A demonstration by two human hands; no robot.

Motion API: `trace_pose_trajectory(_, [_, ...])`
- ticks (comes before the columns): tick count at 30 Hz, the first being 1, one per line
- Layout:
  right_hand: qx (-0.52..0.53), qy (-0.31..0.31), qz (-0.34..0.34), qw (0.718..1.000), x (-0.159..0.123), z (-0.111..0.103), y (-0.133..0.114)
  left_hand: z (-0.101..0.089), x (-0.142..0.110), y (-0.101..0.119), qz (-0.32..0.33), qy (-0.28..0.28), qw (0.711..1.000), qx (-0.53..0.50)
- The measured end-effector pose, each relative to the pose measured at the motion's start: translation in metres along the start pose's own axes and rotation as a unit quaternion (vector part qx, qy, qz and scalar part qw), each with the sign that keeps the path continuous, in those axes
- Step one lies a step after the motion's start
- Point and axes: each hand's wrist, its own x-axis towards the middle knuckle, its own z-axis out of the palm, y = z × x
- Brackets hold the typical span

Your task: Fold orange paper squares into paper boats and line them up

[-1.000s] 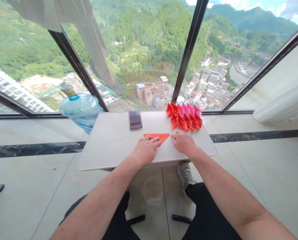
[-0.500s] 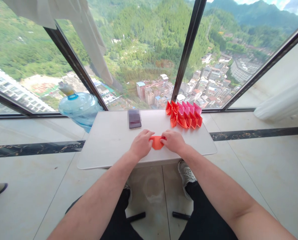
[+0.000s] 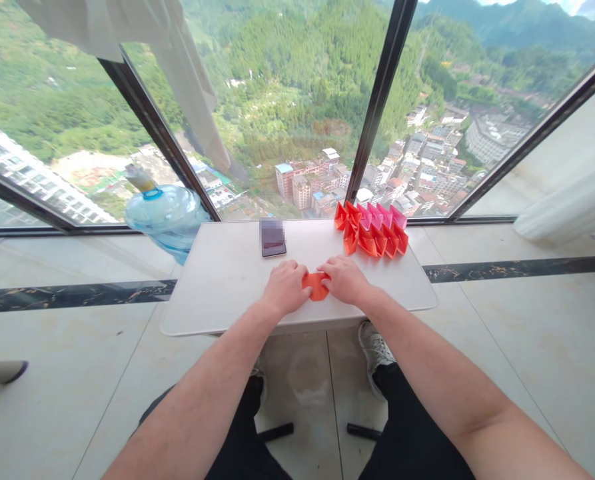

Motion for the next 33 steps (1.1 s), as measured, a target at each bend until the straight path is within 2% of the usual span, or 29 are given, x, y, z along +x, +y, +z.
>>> trace_pose_trajectory(9, [0.02,0.009,-0.018,1.0,0.001,0.002,0.001,-0.003,-0.002,0.003,0.014,-0.013,1.0,-0.003])
trace_pose_trajectory(13, [0.047,0.023,-0.014,0.999,0.002,0.005,0.005,-0.001,-0.001,0.002,0.018,0.007,1.0,-0.019])
trace_pose_trajectory(17, [0.062,0.013,-0.01,0.998,0.005,0.006,0.009,0.0,0.001,0.001,0.013,0.012,0.999,-0.05])
trace_pose_trajectory(28, [0.107,-0.007,-0.016,0.994,0.012,0.003,0.017,0.006,0.01,-0.014,0.016,-0.005,0.991,-0.133])
trace_pose_trajectory(33, [0.143,0.012,-0.025,0.989,0.008,0.011,0.031,0.007,0.009,-0.02,0.01,-0.002,0.988,-0.153])
